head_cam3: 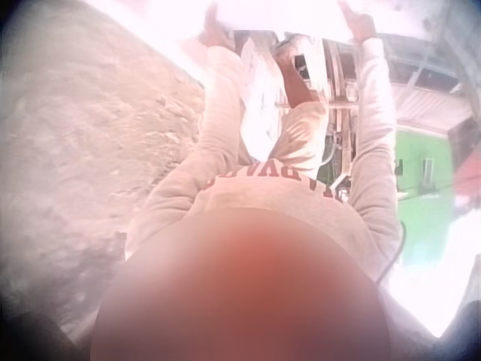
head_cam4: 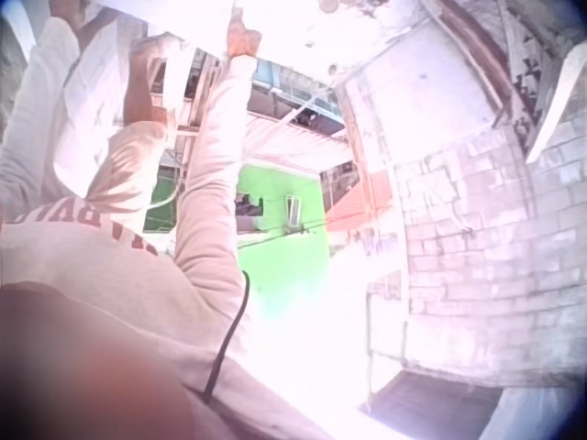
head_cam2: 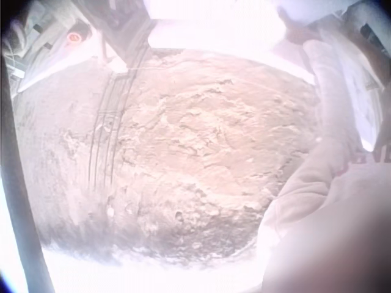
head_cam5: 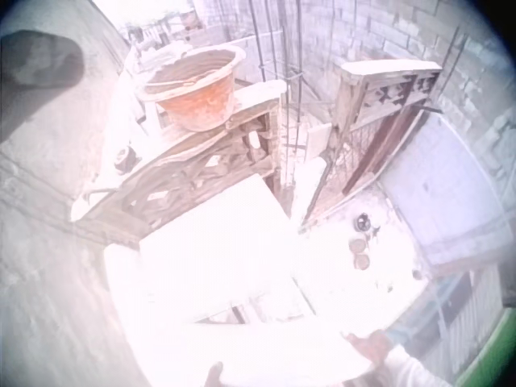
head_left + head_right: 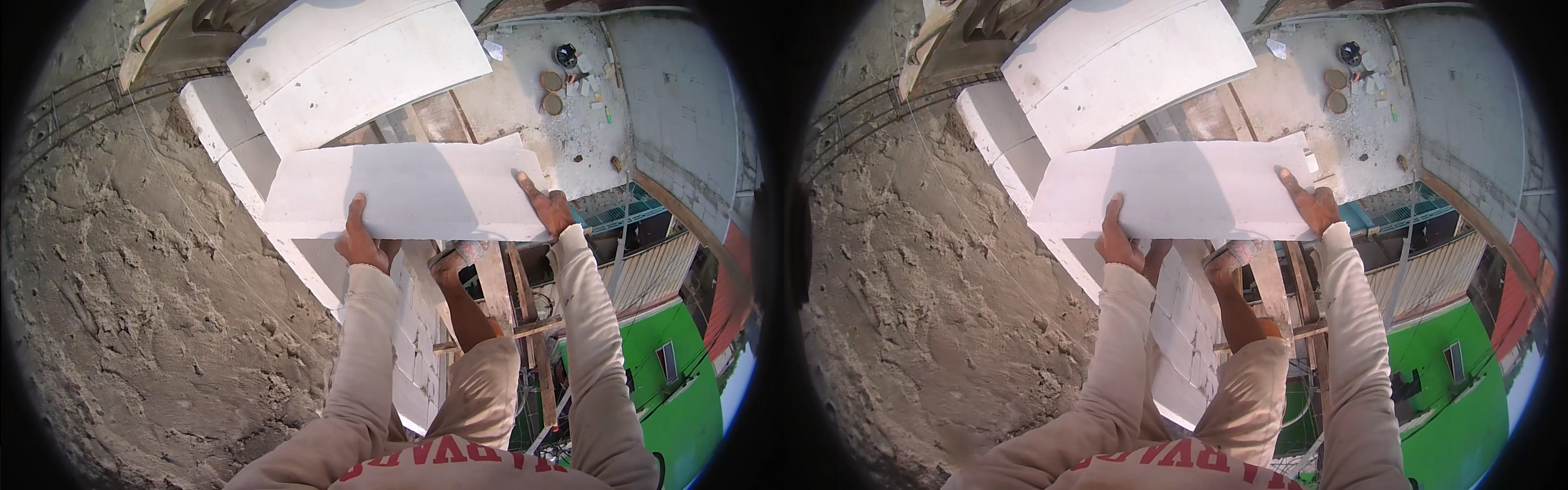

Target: The person scoops wet plaster from a bucket and applies it to a wall using a trowel. They smooth the surface and continue applying plaster to adjacent areas.

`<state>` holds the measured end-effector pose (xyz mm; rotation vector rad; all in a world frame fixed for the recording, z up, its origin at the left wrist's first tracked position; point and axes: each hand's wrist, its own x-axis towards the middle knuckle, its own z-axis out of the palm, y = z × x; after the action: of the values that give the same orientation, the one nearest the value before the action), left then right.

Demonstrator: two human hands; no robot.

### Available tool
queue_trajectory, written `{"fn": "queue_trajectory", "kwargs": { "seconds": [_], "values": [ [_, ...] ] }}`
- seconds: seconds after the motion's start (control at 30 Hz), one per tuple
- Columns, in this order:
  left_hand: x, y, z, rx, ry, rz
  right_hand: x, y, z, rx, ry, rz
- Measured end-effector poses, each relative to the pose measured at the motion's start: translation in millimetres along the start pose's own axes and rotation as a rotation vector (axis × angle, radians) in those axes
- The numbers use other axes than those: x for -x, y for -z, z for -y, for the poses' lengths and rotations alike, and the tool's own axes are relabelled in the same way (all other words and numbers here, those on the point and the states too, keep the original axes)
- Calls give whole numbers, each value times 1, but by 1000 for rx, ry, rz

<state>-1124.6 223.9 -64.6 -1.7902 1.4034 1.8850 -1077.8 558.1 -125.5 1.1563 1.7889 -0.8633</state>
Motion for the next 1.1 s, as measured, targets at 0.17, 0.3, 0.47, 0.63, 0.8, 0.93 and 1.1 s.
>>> {"fn": "queue_trajectory", "kwargs": {
  "seconds": [0.17, 0.3, 0.47, 0.63, 0.8, 0.93, 1.1],
  "values": [
    [-66, -64, -72, -92, -101, -90, -26, 20, 97, -175, 147, 48],
    [-151, -122, -144, -32, -97, 2, -72, 46, 195, -258, 253, 185],
    [-198, -199, -205, -205, -121, 292, -130, 64, 270, -429, 407, -14],
    [-213, -207, -229, -321, -164, 182, -92, 49, 242, -582, 648, -41],
    [-190, -218, -229, -355, -190, 134, -32, 26, 76, -73, 504, -88],
    [-173, -234, -243, -463, -282, 189, 93, 10, -65, 261, 557, -43],
    [-166, -224, -257, -654, -289, 229, 203, -47, -286, 54, 206, -163]
  ]
}}
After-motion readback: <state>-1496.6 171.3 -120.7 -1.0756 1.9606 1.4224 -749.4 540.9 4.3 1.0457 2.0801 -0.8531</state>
